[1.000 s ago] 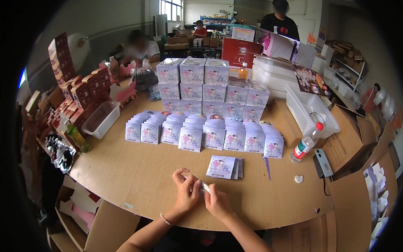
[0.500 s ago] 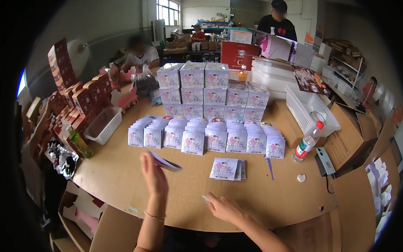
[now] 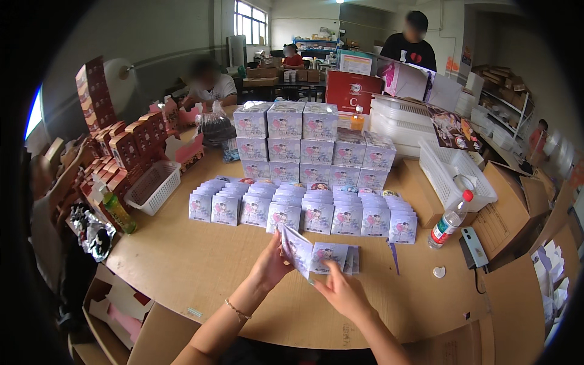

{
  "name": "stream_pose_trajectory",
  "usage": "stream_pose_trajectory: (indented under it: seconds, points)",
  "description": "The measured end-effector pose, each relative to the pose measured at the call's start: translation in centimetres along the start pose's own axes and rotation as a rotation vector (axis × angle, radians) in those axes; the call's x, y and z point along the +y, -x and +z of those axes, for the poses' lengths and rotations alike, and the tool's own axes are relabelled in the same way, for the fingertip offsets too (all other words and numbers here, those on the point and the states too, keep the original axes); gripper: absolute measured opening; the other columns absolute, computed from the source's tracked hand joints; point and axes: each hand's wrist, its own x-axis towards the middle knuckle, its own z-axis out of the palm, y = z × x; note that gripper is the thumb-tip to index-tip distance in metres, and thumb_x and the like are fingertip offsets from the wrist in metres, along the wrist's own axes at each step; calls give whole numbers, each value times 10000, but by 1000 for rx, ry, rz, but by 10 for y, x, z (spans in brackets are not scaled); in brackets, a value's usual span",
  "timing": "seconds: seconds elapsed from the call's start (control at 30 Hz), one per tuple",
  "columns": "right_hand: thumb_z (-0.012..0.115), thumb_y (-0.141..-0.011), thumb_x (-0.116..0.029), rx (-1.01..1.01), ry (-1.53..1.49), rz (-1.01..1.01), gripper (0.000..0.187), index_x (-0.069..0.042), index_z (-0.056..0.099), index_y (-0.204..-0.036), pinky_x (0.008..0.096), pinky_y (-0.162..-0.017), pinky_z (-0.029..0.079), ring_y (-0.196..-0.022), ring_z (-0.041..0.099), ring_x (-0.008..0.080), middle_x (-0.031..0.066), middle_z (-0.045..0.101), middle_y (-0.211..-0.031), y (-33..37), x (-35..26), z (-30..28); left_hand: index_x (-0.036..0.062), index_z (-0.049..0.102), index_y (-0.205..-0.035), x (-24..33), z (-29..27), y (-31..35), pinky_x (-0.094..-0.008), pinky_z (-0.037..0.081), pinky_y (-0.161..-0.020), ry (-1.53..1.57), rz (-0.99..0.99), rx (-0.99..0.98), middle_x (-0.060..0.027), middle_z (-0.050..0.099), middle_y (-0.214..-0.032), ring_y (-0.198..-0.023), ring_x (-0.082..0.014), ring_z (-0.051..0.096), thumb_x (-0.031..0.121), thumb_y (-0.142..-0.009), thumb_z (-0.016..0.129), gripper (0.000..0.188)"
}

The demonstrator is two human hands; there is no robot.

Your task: The person inserts small round items into purple pouches and folds the tops closed. They place the finished pouches into neat stacks on the table. Other workers are visible in the background performing similar tasks.

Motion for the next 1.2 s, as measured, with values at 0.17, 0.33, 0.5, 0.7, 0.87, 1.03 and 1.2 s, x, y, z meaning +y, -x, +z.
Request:
stream_pose_trajectory:
  seconds: [0.17, 0.33, 0.5, 0.7, 0.87, 1.03, 1.2]
  points:
    - [547, -882, -100, 142, -10, -361, 155, 5, 539, -996, 437, -597, 491, -696, 609, 373, 204, 601, -731, -52, 12, 47, 5, 101, -1358, -6, 2, -8, -436, 346, -1028, -511, 555, -40, -184, 291, -1324, -1260, -292, 327, 377, -624, 855, 1116]
    - [586, -803, -41, -45, -145, -409, 570, -161, 463, -1347, 435, -714, 485, -787, 597, 356, 121, 603, -982, -64, 18, 53, -35, 219, -1336, -9, -25, -10, -422, 357, -1004, -931, 940, 153, -190, 350, -1320, -1236, -299, 369, 359, -543, 890, 1110]
    - [548, -747, -37, 100, -324, -427, 487, -92, 535, -1231, 400, -950, 381, -1035, 513, 299, 114, 574, -1115, -55, -1, 19, -28, 381, -1276, 3, -20, 11, -410, 424, -937, -1316, 1191, 262, -187, 482, -1279, -1140, -342, 515, 370, -519, 888, 994]
    - [683, -723, -61, 221, -218, -362, 250, -105, 660, -967, 411, -965, 377, -1124, 476, 314, 90, 553, -1144, -51, -17, 12, -18, 386, -1290, 2, -22, 13, -418, 444, -930, -1409, 1136, 238, -179, 502, -1268, -1149, -351, 509, 319, -512, 883, 983]
    - [720, -712, -97, 253, -10, -379, 147, -90, 685, -855, 447, -1012, 344, -1203, 421, 341, 92, 535, -1198, -46, -20, 6, -17, 407, -1277, 1, -16, 13, -413, 449, -927, -1508, 1102, 234, -175, 506, -1256, -1144, -340, 510, 288, -505, 877, 954]
    - [698, -729, -112, 62, 83, -247, 88, -56, 686, -796, 462, -1064, 270, -1296, 327, 349, 86, 522, -1270, -42, -11, 14, -2, 400, -1285, -6, -12, 12, -413, 427, -945, -1630, 1055, 132, -161, 500, -1256, -1145, -332, 499, 270, -519, 860, 934]
    - [671, -737, -41, 223, -253, -156, 82, -3, 654, -808, 387, -969, 377, -1118, 485, 307, 91, 583, -1174, -48, 1, 7, 11, 350, -1329, -8, -17, 11, -414, 422, -908, -1682, 868, 248, -139, 525, -1162, -1037, -323, 526, 285, -530, 840, 976]
